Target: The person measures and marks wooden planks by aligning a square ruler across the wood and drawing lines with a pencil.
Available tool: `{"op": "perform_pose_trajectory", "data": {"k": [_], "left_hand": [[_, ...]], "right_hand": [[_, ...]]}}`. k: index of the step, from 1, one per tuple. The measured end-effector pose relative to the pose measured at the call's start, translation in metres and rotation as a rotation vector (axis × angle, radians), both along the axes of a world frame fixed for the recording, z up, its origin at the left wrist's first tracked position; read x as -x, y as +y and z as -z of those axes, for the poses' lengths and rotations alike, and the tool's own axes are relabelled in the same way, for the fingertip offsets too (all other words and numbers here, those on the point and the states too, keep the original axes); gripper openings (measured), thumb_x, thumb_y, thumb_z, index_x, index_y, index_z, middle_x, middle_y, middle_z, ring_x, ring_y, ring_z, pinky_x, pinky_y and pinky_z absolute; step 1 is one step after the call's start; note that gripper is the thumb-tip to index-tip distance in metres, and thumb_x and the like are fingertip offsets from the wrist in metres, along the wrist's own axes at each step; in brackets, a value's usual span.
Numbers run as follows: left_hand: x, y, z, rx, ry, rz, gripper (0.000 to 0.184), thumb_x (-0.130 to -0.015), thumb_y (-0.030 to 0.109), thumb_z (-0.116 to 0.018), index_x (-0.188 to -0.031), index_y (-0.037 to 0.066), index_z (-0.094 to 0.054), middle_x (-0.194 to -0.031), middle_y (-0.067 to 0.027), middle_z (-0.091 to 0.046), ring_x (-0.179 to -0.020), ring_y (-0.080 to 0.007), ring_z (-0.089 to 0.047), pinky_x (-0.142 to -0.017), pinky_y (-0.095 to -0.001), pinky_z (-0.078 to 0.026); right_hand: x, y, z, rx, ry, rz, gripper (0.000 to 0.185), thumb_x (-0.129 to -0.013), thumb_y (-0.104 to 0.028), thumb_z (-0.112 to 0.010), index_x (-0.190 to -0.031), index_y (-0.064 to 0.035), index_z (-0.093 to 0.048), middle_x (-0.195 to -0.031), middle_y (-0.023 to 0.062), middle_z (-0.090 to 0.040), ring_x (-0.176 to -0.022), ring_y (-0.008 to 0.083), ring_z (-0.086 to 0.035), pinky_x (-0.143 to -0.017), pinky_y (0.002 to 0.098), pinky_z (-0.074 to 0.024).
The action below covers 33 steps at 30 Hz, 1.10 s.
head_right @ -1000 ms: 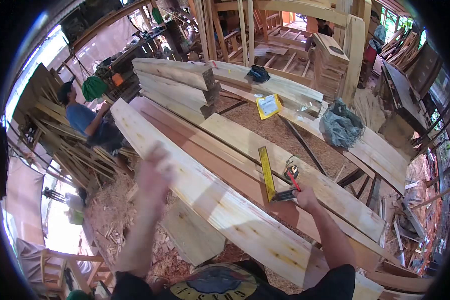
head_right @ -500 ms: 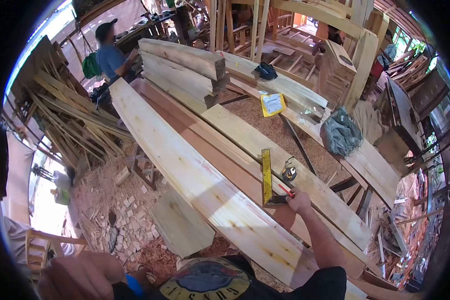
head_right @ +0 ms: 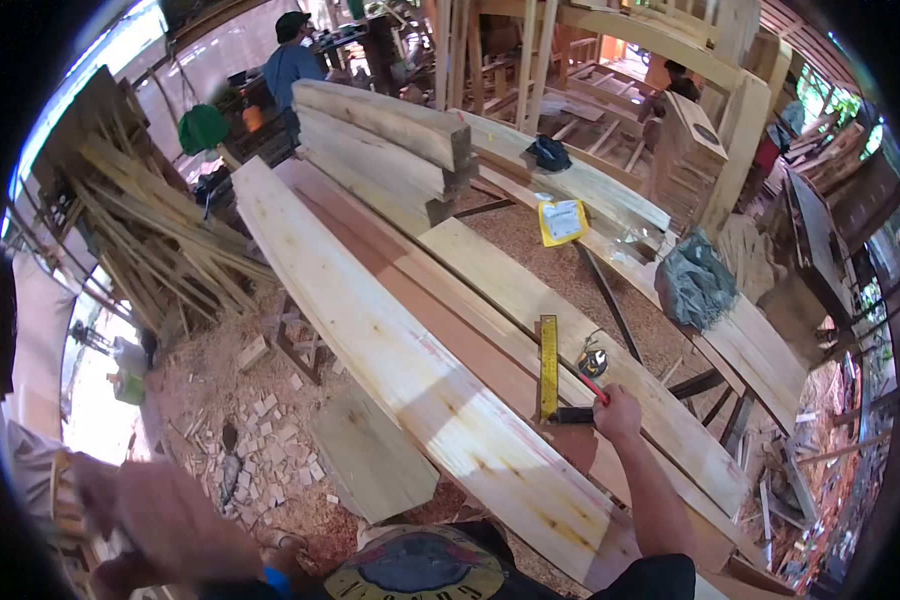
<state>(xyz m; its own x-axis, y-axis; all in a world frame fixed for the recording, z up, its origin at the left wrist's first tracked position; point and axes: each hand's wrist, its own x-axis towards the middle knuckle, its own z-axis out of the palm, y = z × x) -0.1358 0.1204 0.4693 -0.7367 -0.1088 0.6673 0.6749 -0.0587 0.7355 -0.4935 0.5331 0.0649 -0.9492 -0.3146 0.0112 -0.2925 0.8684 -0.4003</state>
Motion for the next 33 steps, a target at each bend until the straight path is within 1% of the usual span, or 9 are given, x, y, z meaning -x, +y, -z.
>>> {"op": "perform_pose_trajectory", "data": {"k": [2,4,7,10,16,21,27,30,33], "left_hand": [[0.001,-0.005,0.041,-0.128,-0.106,-0.349,0.02,-0.109,0.026,-0.061,-0.111,0.01,-0.049,-0.07,-0.0036,-0.057,-0.053,-0.0145,-0.054,-0.047,-0.0308,-0.042],[0.018,-0.016,0.091,0.135,-0.206,-0.496,0.018,-0.109,0.024,-0.062,-0.11,0.008,-0.053,-0.07,-0.0043,-0.059,-0.052,-0.0128,-0.054,-0.045,-0.0294,-0.044],[0.012,-0.01,0.172,-0.133,-0.69,-0.528,0.027,-0.108,0.022,-0.064,-0.09,0.002,-0.065,-0.075,-0.0056,-0.065,-0.062,-0.012,-0.063,-0.053,-0.028,-0.051],[0.022,0.003,0.22,-0.02,-0.95,-0.384,0.027,-0.111,0.02,-0.059,-0.102,-0.001,-0.072,-0.079,-0.0062,-0.069,-0.066,-0.0122,-0.067,-0.058,-0.0274,-0.055],[0.027,-0.005,0.239,0.269,-0.928,-0.511,0.025,-0.11,0.02,-0.061,-0.105,-0.001,-0.074,-0.071,-0.0025,-0.065,-0.067,-0.0085,-0.062,-0.06,-0.0274,-0.052],[0.011,-0.056,0.279,0.274,-0.94,-0.643,0.031,-0.107,0.029,-0.067,-0.099,0.001,-0.075,-0.07,-0.0031,-0.062,-0.064,-0.0094,-0.055,-0.06,-0.0309,-0.048],[0.043,-0.121,0.278,0.344,-0.86,-0.707,0.028,-0.105,0.031,-0.068,-0.102,0.003,-0.074,-0.073,-0.0048,-0.066,-0.066,-0.0116,-0.06,-0.062,-0.0329,-0.051],[0.066,-0.171,0.32,0.016,-0.945,-0.548,0.026,-0.105,0.03,-0.068,-0.106,0.004,-0.073,-0.074,-0.0055,-0.068,-0.069,-0.0134,-0.064,-0.065,-0.0325,-0.053],[0.087,-0.212,0.336,-0.003,-0.93,-0.514,0.02,-0.105,0.025,-0.068,-0.107,0.005,-0.073,-0.08,-0.0074,-0.071,-0.073,-0.0149,-0.069,-0.067,-0.032,-0.054]], "right_hand": [[-0.001,0.004,-0.009,0.028,0.023,-0.049,0.029,-0.081,-0.019,-0.078,-0.107,-0.0095,-0.072,-0.103,0.0198,-0.073,-0.095,0.0416,-0.071,-0.082,0.0525,-0.058],[-0.009,0.007,-0.016,0.064,0.082,-0.214,0.034,-0.079,-0.018,-0.077,-0.112,-0.0123,-0.071,-0.11,0.0199,-0.07,-0.097,0.0418,-0.071,-0.084,0.0523,-0.0589],[-0.022,0.003,-0.015,-0.012,0.007,-0.455,0.038,-0.078,-0.019,-0.078,-0.115,-0.0137,-0.071,-0.115,0.0188,-0.066,-0.1,0.0433,-0.07,-0.088,0.0527,-0.0586],[-0.018,-0.011,-0.01,-0.143,-0.058,-0.441,0.041,-0.076,-0.02,-0.082,-0.115,-0.0137,-0.07,-0.113,0.0158,-0.064,-0.098,0.042,-0.07,-0.082,0.0509,-0.06],[-0.006,-0.026,-0.031,0.19,-0.005,-0.449,0.037,-0.076,-0.017,-0.088,-0.108,-0.0073,-0.071,-0.101,0.0158,-0.068,-0.092,0.0363,-0.071,-0.076,0.0454,-0.0584],[-0.042,-0.105,-0.118,0.362,-0.012,-0.373,0.04,-0.076,-0.021,-0.093,-0.107,-0.0059,-0.071,-0.096,0.0162,-0.068,-0.086,0.0343,-0.07,-0.073,0.045,-0.0566],[-0.107,-0.25,-0.143,0.447,0.107,-0.507,0.046,-0.078,-0.028,-0.091,-0.112,-0.0055,-0.069,-0.101,0.0149,-0.068,-0.084,0.0344,-0.073,-0.069,0.0455,-0.0599],[-0.12,-0.326,-0.138,0.397,0.135,-0.496,0.047,-0.079,-0.029,-0.09,-0.114,-0.0054,-0.069,-0.105,0.0151,-0.067,-0.084,0.0343,-0.073,-0.069,0.0457,-0.0603],[-0.129,-0.403,-0.121,0.309,0.146,-0.459,0.047,-0.08,-0.028,-0.09,-0.115,-0.0052,-0.069,-0.106,0.0148,-0.067,-0.084,0.0339,-0.073,-0.069,0.0453,-0.0603]]}}
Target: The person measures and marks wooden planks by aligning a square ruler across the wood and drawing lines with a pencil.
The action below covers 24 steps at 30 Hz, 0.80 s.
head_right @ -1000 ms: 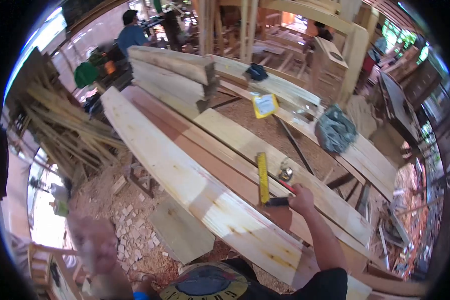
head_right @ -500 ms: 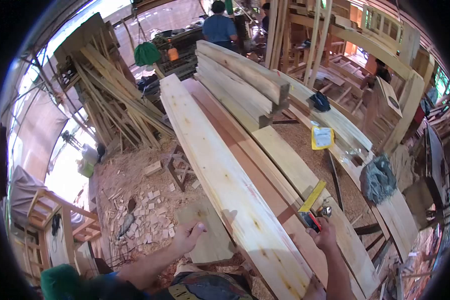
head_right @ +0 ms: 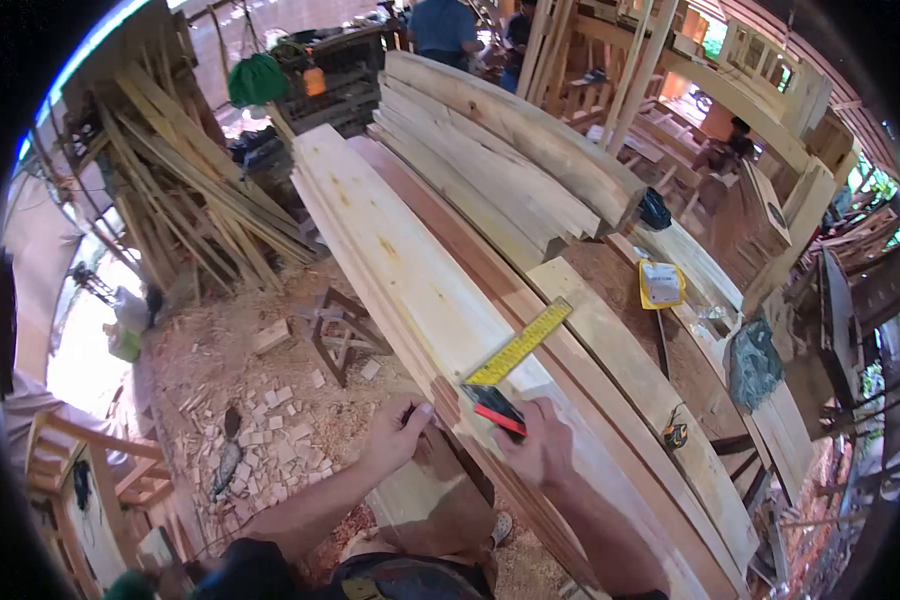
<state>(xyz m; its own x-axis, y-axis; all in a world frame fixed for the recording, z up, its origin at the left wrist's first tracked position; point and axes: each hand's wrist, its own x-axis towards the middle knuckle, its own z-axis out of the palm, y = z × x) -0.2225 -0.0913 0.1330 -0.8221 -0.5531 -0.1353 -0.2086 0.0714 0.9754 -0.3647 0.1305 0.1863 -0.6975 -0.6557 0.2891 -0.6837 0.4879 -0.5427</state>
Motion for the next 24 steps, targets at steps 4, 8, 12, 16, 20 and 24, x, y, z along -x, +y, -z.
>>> {"op": "perform_pose_trajectory", "data": {"k": [4,8,12,16,20,24], "left_hand": [[0.02,-0.049,0.009,0.21,0.253,0.015,0.014,-0.102,0.019,-0.071,-0.106,0.005,-0.073,-0.088,-0.0098,-0.072,-0.074,-0.0161,-0.07,-0.067,-0.0327,-0.056],[0.038,-0.095,0.025,0.075,0.23,0.034,0.016,-0.103,0.018,-0.072,-0.106,0.003,-0.072,-0.083,-0.0053,-0.069,-0.074,-0.0112,-0.066,-0.066,-0.0302,-0.055],[0.051,-0.113,0.023,-0.148,0.17,0.09,0.019,-0.105,0.02,-0.071,-0.105,0.0,-0.07,-0.076,0.0003,-0.064,-0.073,-0.0058,-0.062,-0.066,-0.0272,-0.054],[0.059,-0.117,0.048,-0.334,0.247,0.114,0.019,-0.106,0.021,-0.071,-0.105,0.002,-0.068,-0.077,0.0014,-0.065,-0.072,-0.0061,-0.062,-0.066,-0.0257,-0.053],[0.063,-0.126,0.035,-0.515,0.229,0.088,0.019,-0.106,0.021,-0.07,-0.105,0.003,-0.067,-0.083,0.0008,-0.068,-0.075,-0.0072,-0.064,-0.069,-0.0257,-0.054],[0.069,-0.131,0.033,-0.5,0.233,0.106,0.02,-0.108,0.021,-0.067,-0.11,0.002,-0.068,-0.09,0.0,-0.069,-0.078,-0.0078,-0.065,-0.071,-0.0268,-0.056]], "right_hand": [[-0.011,-0.08,0.013,0.04,0.093,0.041,0.047,-0.076,-0.024,-0.093,-0.112,-0.0032,-0.07,-0.103,0.0158,-0.068,-0.082,0.0337,-0.073,-0.067,0.0426,-0.0617],[-0.016,-0.125,0.016,0.028,0.16,0.122,0.046,-0.078,-0.026,-0.09,-0.115,-0.0047,-0.071,-0.106,0.0127,-0.068,-0.079,0.0305,-0.073,-0.063,0.0422,-0.0604],[-0.02,-0.149,0.012,0.043,0.172,0.119,0.046,-0.079,-0.028,-0.091,-0.115,-0.0054,-0.072,-0.1,0.0119,-0.068,-0.074,0.0287,-0.072,-0.06,0.0393,-0.0602],[-0.022,-0.167,0.009,0.045,0.195,0.093,0.048,-0.078,-0.029,-0.092,-0.115,-0.0043,-0.072,-0.098,0.0127,-0.068,-0.074,0.0284,-0.072,-0.06,0.039,-0.0595],[-0.022,-0.177,0.011,0.005,0.211,0.113,0.052,-0.075,-0.026,-0.095,-0.116,-0.0021,-0.072,-0.099,0.0141,-0.068,-0.078,0.0284,-0.071,-0.062,0.0383,-0.0602],[-0.023,-0.182,0.013,0.018,0.188,0.149,0.049,-0.078,-0.031,-0.092,-0.114,-0.0039,-0.073,-0.1,0.0118,-0.068,-0.081,0.0294,-0.072,-0.065,0.0405,-0.0592]]}}
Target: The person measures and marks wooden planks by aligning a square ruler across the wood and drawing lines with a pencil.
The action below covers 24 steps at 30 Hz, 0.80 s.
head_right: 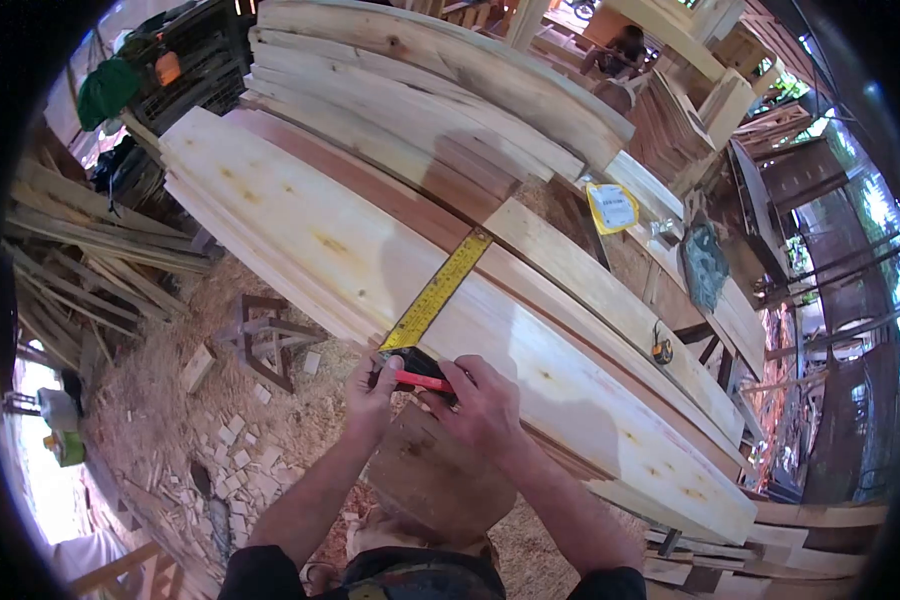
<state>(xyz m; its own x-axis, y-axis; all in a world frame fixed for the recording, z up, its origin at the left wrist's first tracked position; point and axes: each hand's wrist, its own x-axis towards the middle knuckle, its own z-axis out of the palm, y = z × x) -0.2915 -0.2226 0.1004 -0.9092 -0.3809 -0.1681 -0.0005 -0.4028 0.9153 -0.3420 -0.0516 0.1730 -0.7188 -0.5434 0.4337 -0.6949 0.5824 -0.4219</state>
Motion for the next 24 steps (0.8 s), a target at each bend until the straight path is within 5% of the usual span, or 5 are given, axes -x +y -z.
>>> {"op": "perform_pose_trajectory", "data": {"k": [7,24], "left_hand": [[0.001,0.002,0.016,-0.175,0.005,0.033,0.021,-0.114,0.019,-0.055,-0.12,0.002,-0.067,-0.101,0.0015,-0.066,-0.093,-0.0063,-0.062,-0.086,-0.0249,-0.054],[0.001,0.002,-0.005,-0.045,-0.061,0.022,0.023,-0.112,0.024,-0.062,-0.109,0.003,-0.067,-0.088,0.0064,-0.058,-0.08,-0.0031,-0.052,-0.071,-0.0234,-0.045]], "right_hand": [[0.004,0.003,0.006,0.021,0.034,-0.026,0.052,-0.076,-0.03,-0.094,-0.114,-0.0015,-0.074,-0.101,0.0138,-0.069,-0.08,0.0297,-0.072,-0.066,0.0401,-0.0598],[0.009,-0.002,0.002,0.041,-0.025,-0.014,0.045,-0.073,-0.022,-0.095,-0.106,-0.001,-0.073,-0.097,0.0145,-0.068,-0.072,0.0284,-0.072,-0.058,0.0383,-0.0599]]}}
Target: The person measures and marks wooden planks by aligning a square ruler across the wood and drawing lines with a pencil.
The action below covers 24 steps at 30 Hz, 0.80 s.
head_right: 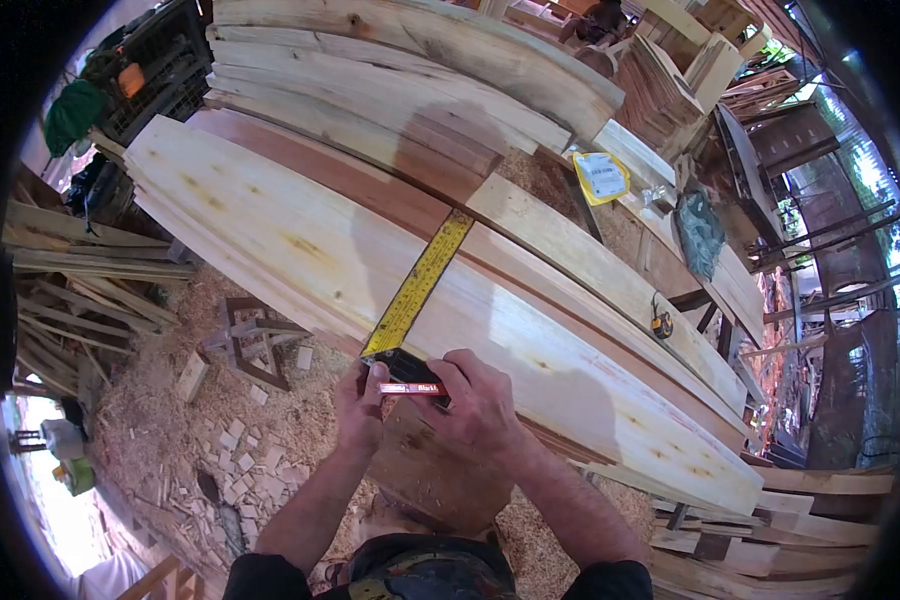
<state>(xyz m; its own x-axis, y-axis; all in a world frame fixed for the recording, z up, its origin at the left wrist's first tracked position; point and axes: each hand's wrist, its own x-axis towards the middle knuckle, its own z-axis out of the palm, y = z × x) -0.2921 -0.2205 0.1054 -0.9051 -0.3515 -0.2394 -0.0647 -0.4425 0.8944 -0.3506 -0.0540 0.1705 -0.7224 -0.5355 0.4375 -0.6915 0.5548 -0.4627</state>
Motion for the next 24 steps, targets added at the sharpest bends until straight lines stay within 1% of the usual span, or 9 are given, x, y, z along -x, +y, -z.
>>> {"op": "perform_pose_trajectory", "data": {"k": [1,4,7,10,13,16,19,22,24], "left_hand": [[-0.001,-0.002,0.001,0.039,-0.019,0.015,0.022,-0.112,0.024,-0.061,-0.109,0.003,-0.067,-0.088,0.0066,-0.058,-0.08,-0.0031,-0.051,-0.071,-0.0236,-0.045],[-0.006,-0.005,0.016,-0.035,0.039,0.049,0.027,-0.111,0.022,-0.064,-0.126,0.0,-0.067,-0.103,0.0012,-0.068,-0.094,-0.0065,-0.058,-0.084,-0.0245,-0.048],[-0.002,0.001,0.005,-0.039,0.047,0.012,0.02,-0.111,0.023,-0.062,-0.113,0.003,-0.065,-0.091,0.0058,-0.058,-0.083,-0.0031,-0.051,-0.073,-0.0236,-0.045],[-0.001,0.005,0.004,-0.082,0.089,-0.048,0.019,-0.11,0.022,-0.063,-0.117,0.004,-0.063,-0.1,0.0023,-0.06,-0.087,-0.0048,-0.054,-0.076,-0.0242,-0.046],[-0.008,0.002,0.01,0.475,0.103,-0.194,0.037,-0.103,0.014,-0.07,-0.137,0.002,-0.062,-0.127,-0.0115,-0.063,-0.108,-0.0183,-0.063,-0.094,-0.0353,-0.052],[-0.007,-0.031,0.002,1.273,0.429,-0.171,0.05,-0.091,0.014,-0.077,-0.139,0.009,-0.064,-0.141,-0.0163,-0.059,-0.125,-0.0315,-0.06,-0.109,-0.0495,-0.048],[-0.003,-0.048,-0.012,1.429,0.525,0.174,0.062,-0.08,0.019,-0.081,-0.14,0.016,-0.066,-0.151,-0.0135,-0.056,-0.138,-0.0388,-0.053,-0.119,-0.0595,-0.038],[0.011,-0.061,-0.02,1.423,0.618,0.377,0.061,-0.078,0.022,-0.079,-0.138,0.022,-0.069,-0.154,-0.0087,-0.057,-0.141,-0.0382,-0.053,-0.121,-0.0595,-0.037],[0.022,-0.065,-0.019,1.384,0.666,0.382,0.06,-0.078,0.021,-0.077,-0.137,0.022,-0.07,-0.15,-0.0095,-0.06,-0.138,-0.0381,-0.056,-0.12,-0.0607,-0.036]], "right_hand": [[0.0,0.0,0.0,-0.002,-0.005,-0.001,0.045,-0.073,-0.022,-0.095,-0.106,-0.0011,-0.073,-0.097,0.0145,-0.068,-0.072,0.0283,-0.072,-0.059,0.0382,-0.06],[0.0,0.001,0.002,-0.008,-0.019,0.0,0.045,-0.072,-0.021,-0.094,-0.106,-0.0012,-0.073,-0.098,0.0147,-0.069,-0.072,0.0283,-0.072,-0.059,0.0379,-0.0603],[0.0,0.001,0.001,0.0,-0.024,0.001,0.044,-0.073,-0.021,-0.094,-0.106,-0.0014,-0.072,-0.098,0.0143,-0.068,-0.072,0.0283,-0.072,-0.059,0.0383,-0.06],[0.0,0.0,-0.002,0.009,-0.027,-0.003,0.041,-0.076,-0.021,-0.091,-0.107,-0.0016,-0.071,-0.099,0.0134,-0.068,-0.07,0.0283,-0.072,-0.058,0.0392,-0.0589],[0.0,0.001,-0.003,0.003,-0.04,-0.001,0.042,-0.075,-0.02,-0.091,-0.107,-0.0016,-0.072,-0.099,0.0134,-0.068,-0.071,0.0287,-0.072,-0.059,0.0395,-0.0591],[0.001,0.0,-0.002,0.007,-0.036,-0.004,0.041,-0.075,-0.02,-0.091,-0.107,-0.002,-0.072,-0.099,0.0134,-0.068,-0.071,0.0291,-0.072,-0.059,0.0398,-0.0592],[0.001,0.0,-0.002,0.01,-0.032,-0.003,0.041,-0.075,-0.019,-0.091,-0.107,-0.0022,-0.072,-0.099,0.0133,-0.068,-0.072,0.0295,-0.072,-0.06,0.0398,-0.0592],[0.001,-0.001,-0.003,0.009,-0.037,-0.001,0.041,-0.075,-0.019,-0.091,-0.107,-0.0023,-0.071,-0.098,0.0131,-0.068,-0.073,0.0299,-0.072,-0.06,0.0399,-0.0593],[-0.001,-0.001,-0.004,0.012,-0.038,0.006,0.041,-0.074,-0.018,-0.091,-0.107,-0.0024,-0.071,-0.098,0.013,-0.067,-0.073,0.0302,-0.072,-0.061,0.0401,-0.0593]]}}
